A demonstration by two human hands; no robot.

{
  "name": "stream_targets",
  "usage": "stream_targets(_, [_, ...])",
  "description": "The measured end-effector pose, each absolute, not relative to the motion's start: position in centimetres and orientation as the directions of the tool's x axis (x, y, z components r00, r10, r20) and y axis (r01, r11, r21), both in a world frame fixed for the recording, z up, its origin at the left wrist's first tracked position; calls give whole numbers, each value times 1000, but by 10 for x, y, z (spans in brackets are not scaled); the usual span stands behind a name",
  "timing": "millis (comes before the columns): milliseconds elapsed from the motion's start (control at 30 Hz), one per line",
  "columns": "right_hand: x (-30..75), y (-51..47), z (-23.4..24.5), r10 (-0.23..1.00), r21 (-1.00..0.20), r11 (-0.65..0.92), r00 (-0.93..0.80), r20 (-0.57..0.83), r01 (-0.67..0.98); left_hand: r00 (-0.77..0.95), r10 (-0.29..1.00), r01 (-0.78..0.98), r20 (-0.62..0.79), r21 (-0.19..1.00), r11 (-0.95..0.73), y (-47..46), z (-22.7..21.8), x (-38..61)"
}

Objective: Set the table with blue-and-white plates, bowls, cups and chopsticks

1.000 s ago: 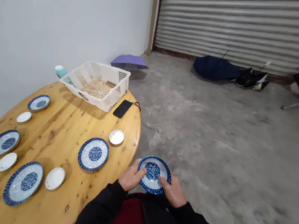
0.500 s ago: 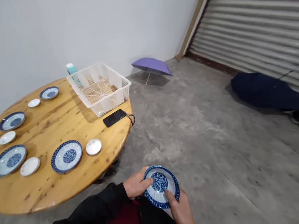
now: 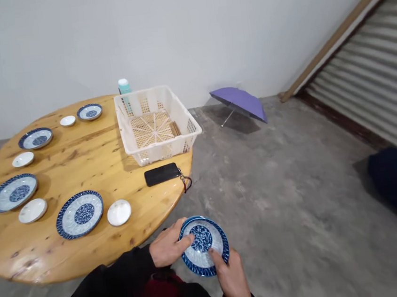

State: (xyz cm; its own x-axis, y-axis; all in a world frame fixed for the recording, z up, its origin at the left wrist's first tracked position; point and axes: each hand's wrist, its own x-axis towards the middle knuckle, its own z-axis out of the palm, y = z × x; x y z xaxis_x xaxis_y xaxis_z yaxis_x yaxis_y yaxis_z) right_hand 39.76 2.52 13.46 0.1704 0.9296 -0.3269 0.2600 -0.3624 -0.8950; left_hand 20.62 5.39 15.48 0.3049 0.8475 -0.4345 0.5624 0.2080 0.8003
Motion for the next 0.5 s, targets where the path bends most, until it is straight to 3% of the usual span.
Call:
stream_targets(233, [376,159,188,989,-897,-138,4,-150,420,149,970,416,-192,902,115,150,196,178])
stream_targets(500, [318,295,236,971,-920,142,-234,57,366,-55,995,349,-78,932,93,243,259,126])
